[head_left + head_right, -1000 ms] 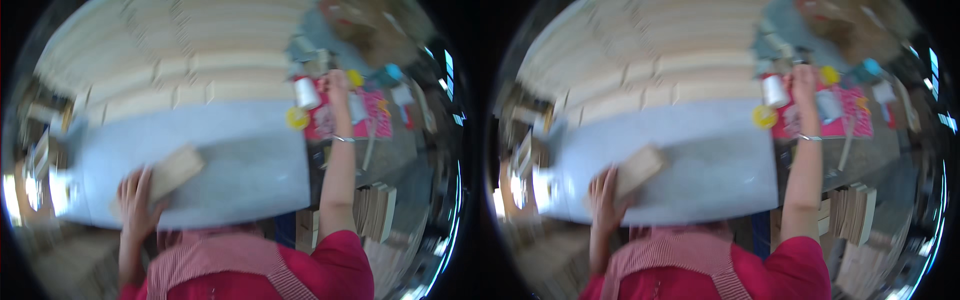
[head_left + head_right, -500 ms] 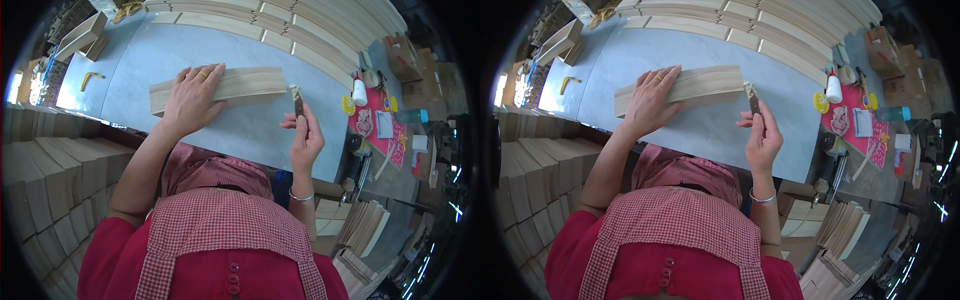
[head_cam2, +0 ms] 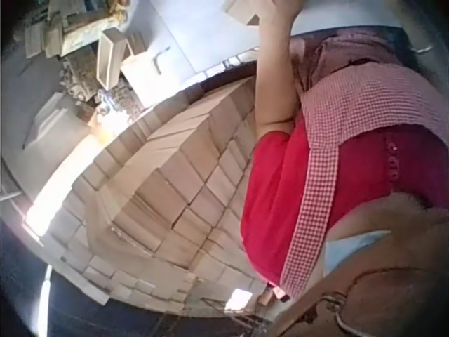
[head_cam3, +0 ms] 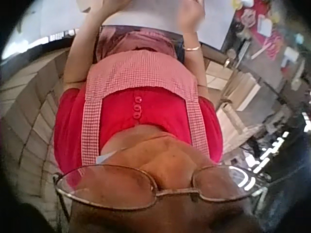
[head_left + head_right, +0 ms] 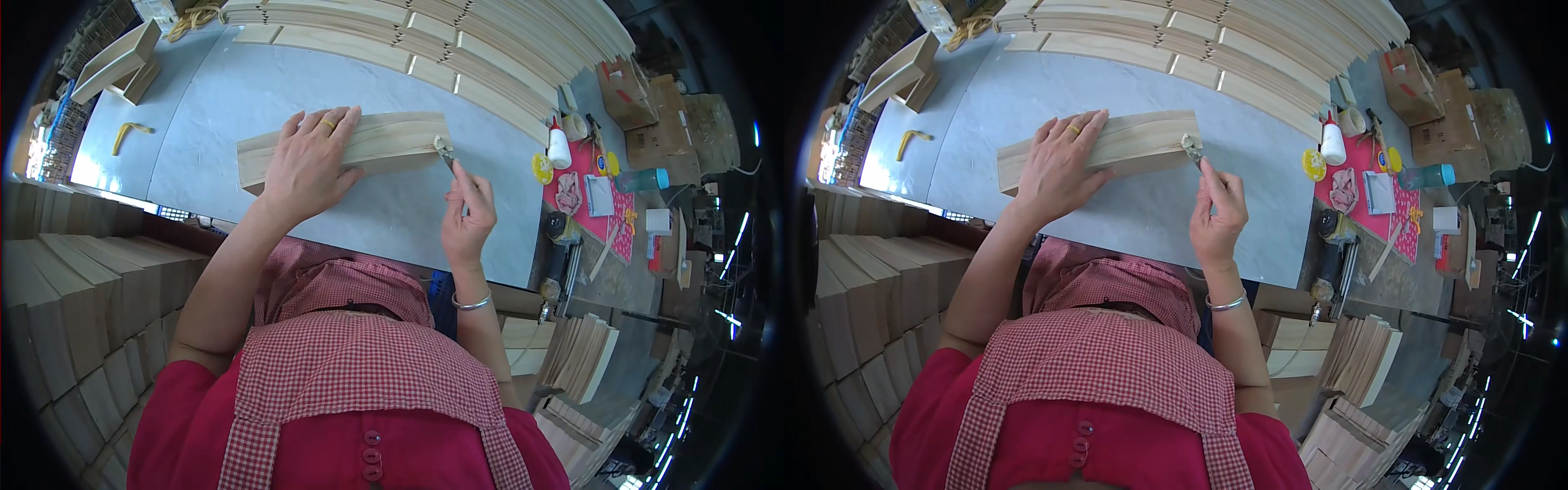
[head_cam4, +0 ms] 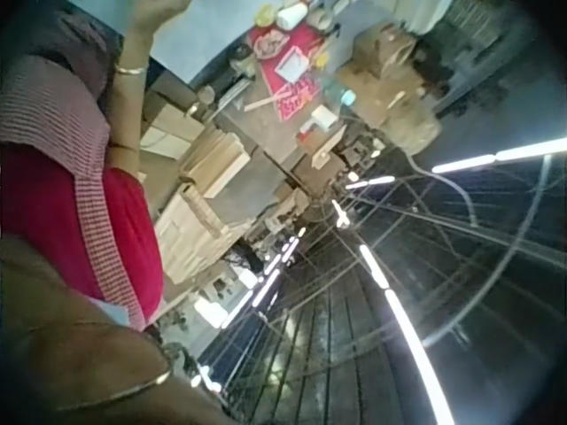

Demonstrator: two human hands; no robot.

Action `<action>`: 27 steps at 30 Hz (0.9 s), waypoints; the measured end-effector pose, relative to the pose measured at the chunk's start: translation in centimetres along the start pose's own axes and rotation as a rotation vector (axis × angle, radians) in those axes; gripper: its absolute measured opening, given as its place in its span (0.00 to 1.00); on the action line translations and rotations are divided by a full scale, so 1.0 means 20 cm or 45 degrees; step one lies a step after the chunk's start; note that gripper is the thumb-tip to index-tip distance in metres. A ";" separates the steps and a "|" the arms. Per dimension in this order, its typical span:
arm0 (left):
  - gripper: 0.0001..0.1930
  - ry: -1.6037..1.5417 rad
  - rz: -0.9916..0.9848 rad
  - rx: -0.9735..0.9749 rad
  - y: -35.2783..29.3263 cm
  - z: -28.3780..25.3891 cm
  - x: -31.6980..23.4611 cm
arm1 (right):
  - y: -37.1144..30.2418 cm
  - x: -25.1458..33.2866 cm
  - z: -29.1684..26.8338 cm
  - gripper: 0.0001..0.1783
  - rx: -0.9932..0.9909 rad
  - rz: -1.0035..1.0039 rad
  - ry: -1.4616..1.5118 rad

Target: The person assembles small wooden boxes by hand. They align wooden pieces, apply glue to the joints, and use a nail gun to fasten the pieces together. The person repeatedly picks up wooden components, applies adhesive, and secures them with nails, stacking completed boxes aside.

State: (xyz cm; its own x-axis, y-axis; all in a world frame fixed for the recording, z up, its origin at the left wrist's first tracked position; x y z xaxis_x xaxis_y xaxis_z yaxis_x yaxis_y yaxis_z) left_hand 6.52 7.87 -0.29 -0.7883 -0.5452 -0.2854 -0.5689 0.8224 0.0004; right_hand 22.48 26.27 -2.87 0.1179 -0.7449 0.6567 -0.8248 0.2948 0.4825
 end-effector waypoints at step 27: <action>0.43 0.042 0.001 -0.006 0.00 0.00 0.00 | -0.05 0.09 0.04 0.18 -0.033 0.195 0.064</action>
State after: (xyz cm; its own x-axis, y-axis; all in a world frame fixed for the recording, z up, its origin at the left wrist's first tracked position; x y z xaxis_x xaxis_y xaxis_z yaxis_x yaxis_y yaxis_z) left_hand 6.62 7.89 -0.27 -0.7960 -0.5495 -0.2537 -0.5692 0.8222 0.0053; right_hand 23.11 24.14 -2.75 0.0199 -0.6597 0.7513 -0.8205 0.4186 0.3892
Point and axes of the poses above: each hand's wrist, its own y-axis towards the middle knuckle, its own z-axis out of the palm, x = y × z, the point moved 6 cm from there along y, towards the middle knuckle, and after that the axes turned 15 degrees about x, right-handed, at the moved point
